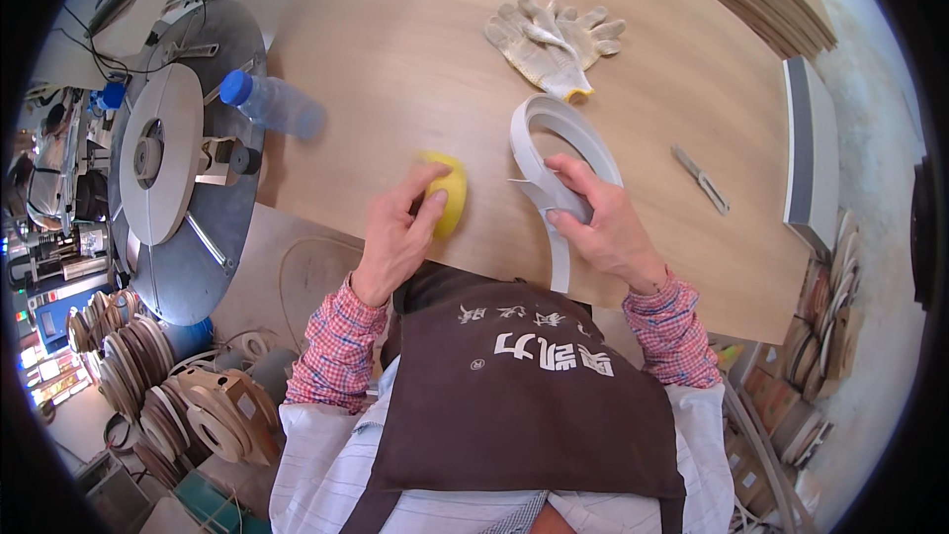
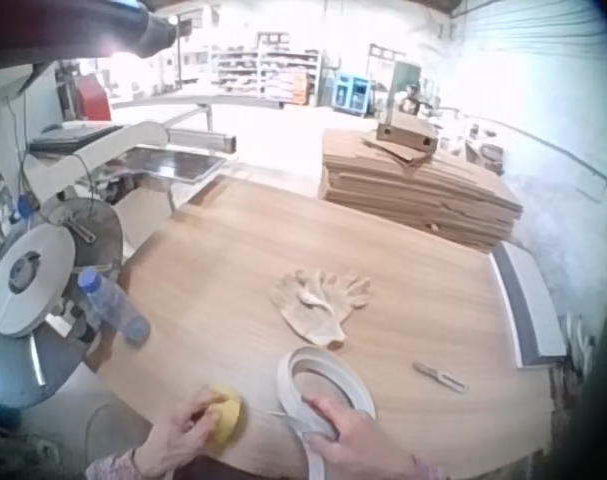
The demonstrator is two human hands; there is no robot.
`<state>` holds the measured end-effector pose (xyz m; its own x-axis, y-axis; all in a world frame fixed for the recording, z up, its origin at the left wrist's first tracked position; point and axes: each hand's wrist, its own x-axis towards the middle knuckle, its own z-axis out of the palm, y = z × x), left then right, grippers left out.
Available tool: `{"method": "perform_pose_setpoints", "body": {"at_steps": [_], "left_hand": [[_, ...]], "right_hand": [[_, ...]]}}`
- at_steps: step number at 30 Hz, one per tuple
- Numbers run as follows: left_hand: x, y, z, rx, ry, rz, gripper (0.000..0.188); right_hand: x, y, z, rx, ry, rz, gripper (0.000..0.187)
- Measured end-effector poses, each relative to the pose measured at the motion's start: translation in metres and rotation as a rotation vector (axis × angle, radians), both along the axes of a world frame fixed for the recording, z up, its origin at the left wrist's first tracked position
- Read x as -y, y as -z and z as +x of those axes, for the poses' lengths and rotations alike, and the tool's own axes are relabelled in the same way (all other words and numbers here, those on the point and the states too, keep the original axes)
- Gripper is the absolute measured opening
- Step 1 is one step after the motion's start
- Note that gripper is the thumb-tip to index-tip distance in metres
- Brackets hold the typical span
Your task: The person applies yellow tape to the edges of several circular rings on a workbench. They use a utility knife to cut the tape and smooth it onto the rings, handling each ring individually.
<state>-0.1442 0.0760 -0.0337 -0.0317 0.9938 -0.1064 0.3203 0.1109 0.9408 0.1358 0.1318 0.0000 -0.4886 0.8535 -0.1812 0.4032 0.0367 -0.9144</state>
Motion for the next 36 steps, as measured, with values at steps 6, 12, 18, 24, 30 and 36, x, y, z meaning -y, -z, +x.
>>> {"method": "perform_pose_setpoints", "body": {"at_steps": [6, 12, 18, 24, 30, 36], "left_hand": [[0.013, -0.043, 0.012, 0.151, 0.153, 0.272, 0.031], [0.025, -0.139, 0.023, 0.050, 0.573, 0.745, 0.030], [0.048, -0.184, 0.020, 0.352, 0.845, 0.660, 0.053], [0.055, -0.180, 0.028, 0.347, 0.704, 0.705, 0.053], [0.067, -0.163, 0.034, 0.357, 0.489, 0.811, 0.053], [0.046, -0.125, 0.037, 0.294, -0.073, 0.930, 0.036]], "right_hand": [[-0.003, 0.009, 0.001, -0.047, 0.040, 0.078, 0.058], [-0.009, 0.004, 0.012, -0.100, 0.078, 0.083, 0.057], [-0.008, 0.004, 0.012, -0.075, 0.035, 0.128, 0.056], [-0.020, -0.017, 0.010, 0.019, -0.093, 0.018, 0.058], [-0.023, -0.016, 0.008, 0.064, -0.230, 0.064, 0.059], [-0.024, -0.017, 0.005, 0.080, -0.319, 0.098, 0.056]]}}
